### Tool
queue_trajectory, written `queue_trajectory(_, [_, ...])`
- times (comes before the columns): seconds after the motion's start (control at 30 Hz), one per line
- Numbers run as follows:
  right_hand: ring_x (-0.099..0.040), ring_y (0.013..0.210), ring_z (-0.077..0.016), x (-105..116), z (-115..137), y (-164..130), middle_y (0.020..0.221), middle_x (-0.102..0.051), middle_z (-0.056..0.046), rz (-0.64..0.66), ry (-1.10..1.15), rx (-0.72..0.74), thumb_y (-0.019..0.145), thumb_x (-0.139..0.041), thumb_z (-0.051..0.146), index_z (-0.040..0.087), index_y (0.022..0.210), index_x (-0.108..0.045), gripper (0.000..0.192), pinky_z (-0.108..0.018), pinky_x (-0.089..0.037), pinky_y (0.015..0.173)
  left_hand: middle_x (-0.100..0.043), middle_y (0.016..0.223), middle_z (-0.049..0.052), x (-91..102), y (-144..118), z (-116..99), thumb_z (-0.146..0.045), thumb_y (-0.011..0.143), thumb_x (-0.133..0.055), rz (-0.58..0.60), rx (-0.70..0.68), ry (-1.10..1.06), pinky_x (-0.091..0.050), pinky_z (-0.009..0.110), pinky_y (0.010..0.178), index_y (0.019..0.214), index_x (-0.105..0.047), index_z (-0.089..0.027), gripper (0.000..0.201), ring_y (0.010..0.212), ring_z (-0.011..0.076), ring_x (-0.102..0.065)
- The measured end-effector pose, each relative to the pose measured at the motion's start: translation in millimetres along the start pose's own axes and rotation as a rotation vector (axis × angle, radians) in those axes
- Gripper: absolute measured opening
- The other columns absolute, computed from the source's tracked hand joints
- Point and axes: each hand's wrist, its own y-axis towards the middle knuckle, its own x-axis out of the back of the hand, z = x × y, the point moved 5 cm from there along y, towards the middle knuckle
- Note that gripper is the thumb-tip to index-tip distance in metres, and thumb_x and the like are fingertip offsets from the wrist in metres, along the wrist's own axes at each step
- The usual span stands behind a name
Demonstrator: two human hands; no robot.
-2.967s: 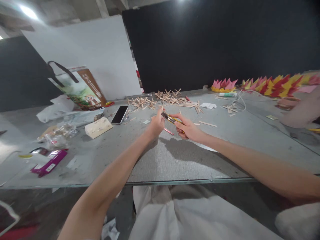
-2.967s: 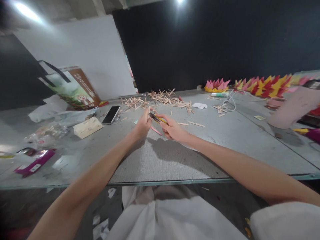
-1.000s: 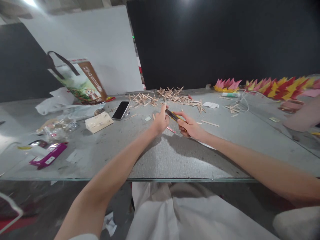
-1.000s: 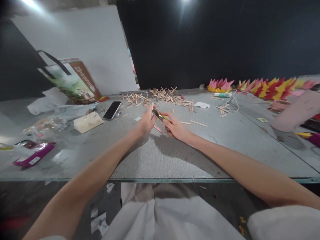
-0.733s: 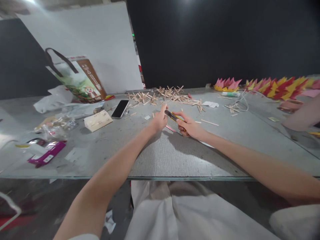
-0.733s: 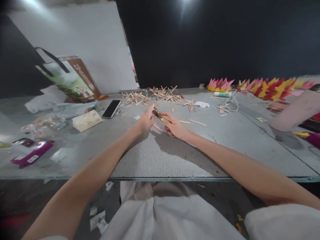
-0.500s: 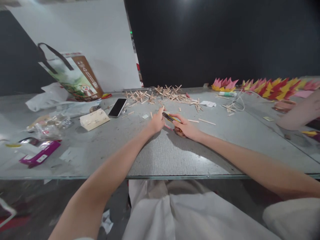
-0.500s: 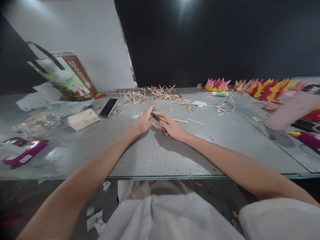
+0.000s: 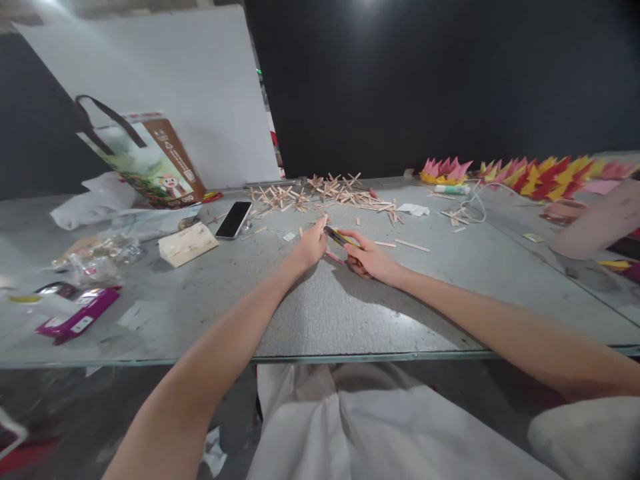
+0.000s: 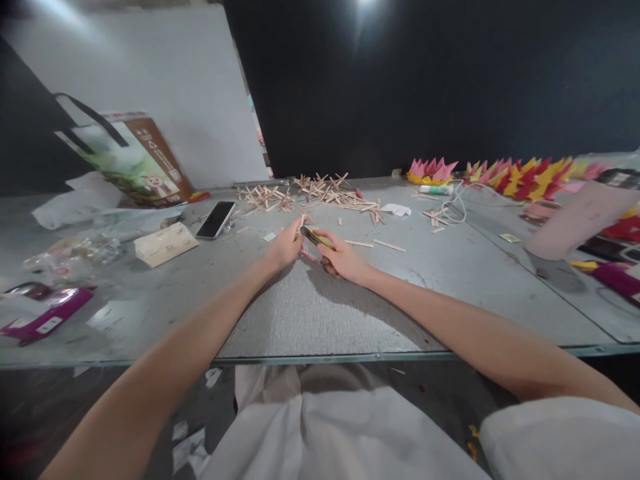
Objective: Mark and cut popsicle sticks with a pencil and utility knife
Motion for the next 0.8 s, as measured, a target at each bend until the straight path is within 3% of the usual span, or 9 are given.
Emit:
queue_trajectory(0.17, [-0.028,0.035,-0.0090,-0.2,0.4,-0.8,0.057,-0.033,0.014,-0.015,0.000,-0.004,0.106,-0.051,0.033,0.028,0.154,-0.045,0.049,-0.015,-0.021,0.034,-0.070,0.069,0.003,0.0,1.1,1.3,-0.033,0.108,-0.045,0.031,0.002,-0.082,-0.055,0.031,0.076,0.162,-0.044,-0.012,0.058,0.066,0.0203,-0.068])
queue_trajectory(0.43, [-0.029,0.035,-0.0090,-0.6,-0.1,-0.1,0.058,-0.036,0.014,-0.014,-0.019,0.005,0.107,-0.049,0.031,0.028,0.155,-0.044,0.049,-0.015,-0.022,0.032,-0.073,0.072,0.003,1.7,-0.4,-1.8,-0.034,0.107,-0.044,0.046,0.007,-0.054,-0.057,0.035,0.082,0.163,-0.044,-0.015,0.058,0.066,0.0207,-0.070])
queue_trajectory(0.6, [-0.030,0.034,-0.0089,-0.5,0.2,-0.3,0.058,-0.037,0.014,-0.015,-0.020,0.002,0.107,-0.048,0.031,0.028,0.157,-0.044,0.050,-0.014,-0.022,0.032,-0.073,0.071,0.004,1.0,-0.2,-1.5,-0.032,0.106,-0.045,0.054,0.021,-0.068,-0.057,0.032,0.073,0.164,-0.041,-0.012,0.061,0.058,0.0194,-0.065])
queue_trajectory(0.7, [-0.030,0.034,-0.0089,-0.5,-0.2,0.0,0.058,-0.038,0.014,-0.020,-0.021,0.005,0.106,-0.049,0.031,0.028,0.156,-0.044,0.050,-0.014,-0.022,0.032,-0.075,0.074,0.005,1.9,1.6,0.1,-0.032,0.107,-0.045,0.062,-0.011,-0.039,-0.058,0.034,0.079,0.165,-0.040,-0.011,0.062,0.064,0.0210,-0.069])
queue_trajectory(0.8, [-0.030,0.034,-0.0088,-0.6,-0.2,0.2,0.057,-0.037,0.014,-0.026,-0.024,0.004,0.106,-0.050,0.032,0.028,0.156,-0.044,0.051,-0.014,-0.021,0.032,-0.079,0.085,0.009,5.0,3.1,2.5,-0.034,0.108,-0.044,0.060,-0.073,0.043,-0.058,0.038,0.091,0.164,-0.043,-0.012,0.060,0.082,0.0254,-0.076])
